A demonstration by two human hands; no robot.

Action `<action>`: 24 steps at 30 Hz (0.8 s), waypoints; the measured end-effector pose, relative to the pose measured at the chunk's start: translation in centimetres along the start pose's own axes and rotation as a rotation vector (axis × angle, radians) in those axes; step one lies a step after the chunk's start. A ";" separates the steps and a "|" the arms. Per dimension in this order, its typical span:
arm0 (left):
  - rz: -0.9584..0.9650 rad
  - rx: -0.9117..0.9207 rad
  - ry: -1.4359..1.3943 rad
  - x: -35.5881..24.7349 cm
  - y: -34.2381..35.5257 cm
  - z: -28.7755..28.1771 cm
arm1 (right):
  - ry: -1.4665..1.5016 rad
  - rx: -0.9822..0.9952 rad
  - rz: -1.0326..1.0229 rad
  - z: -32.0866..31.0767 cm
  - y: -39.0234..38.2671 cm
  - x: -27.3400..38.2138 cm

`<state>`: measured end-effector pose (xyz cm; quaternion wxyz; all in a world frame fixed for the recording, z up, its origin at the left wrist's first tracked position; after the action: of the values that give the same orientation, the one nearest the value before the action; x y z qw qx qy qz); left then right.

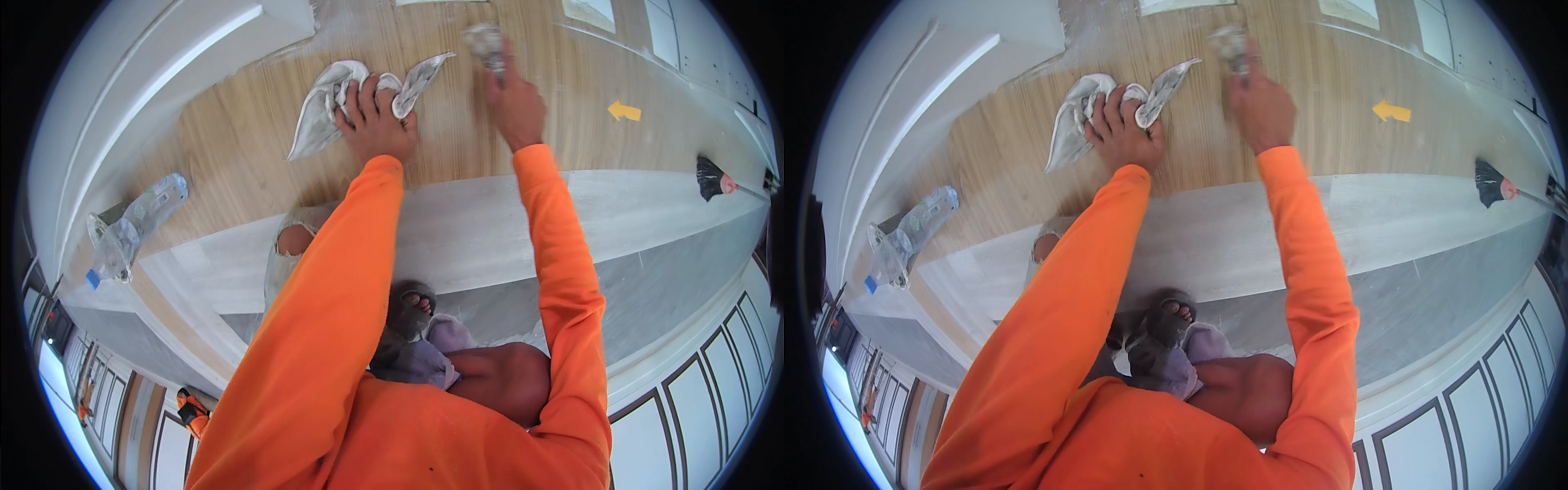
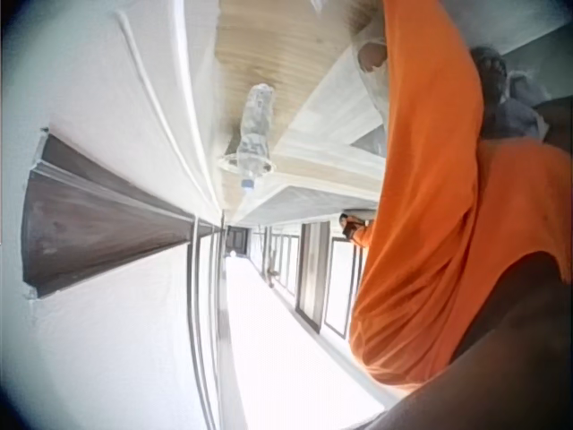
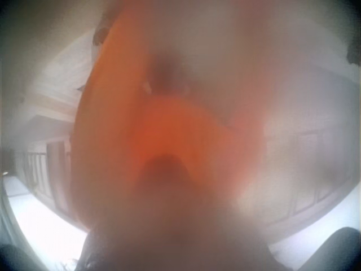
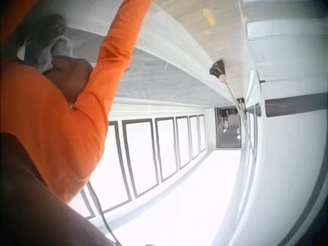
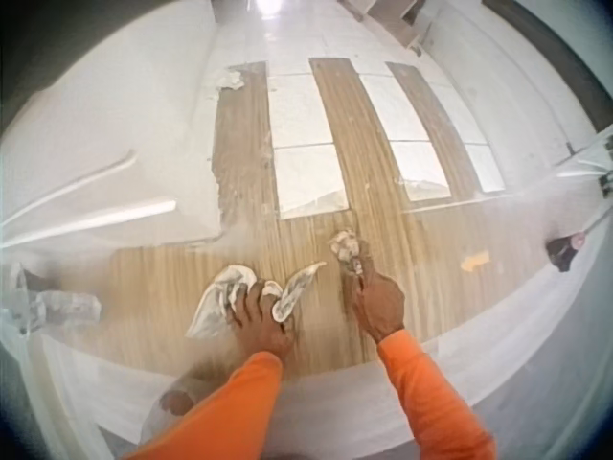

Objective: The person kneels on the floor and applies grout between tiles using a putty knife, then wipes the surface with a cloth. The person moves along the floor, repeating the application and wiping process across multiple tile sections.

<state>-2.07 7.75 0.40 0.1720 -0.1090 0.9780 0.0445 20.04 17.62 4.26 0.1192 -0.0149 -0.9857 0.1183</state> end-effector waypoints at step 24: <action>0.004 -0.034 -0.023 0.0 0.0 0.0 | 0.053 0.101 -0.010 0.6 0.8 0.9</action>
<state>-2.09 7.71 0.44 0.1814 -0.1096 0.9753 0.0626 19.06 18.29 3.69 0.1466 -0.0071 -0.9750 0.1668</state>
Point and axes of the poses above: each hand's wrist, its own y-axis towards the middle knuckle, its own z-axis out of the palm, x = y × z, the point moved 8 cm from there along y, towards the middle knuckle, and after that the axes turned 2 degrees about x, right-handed, at the moved point
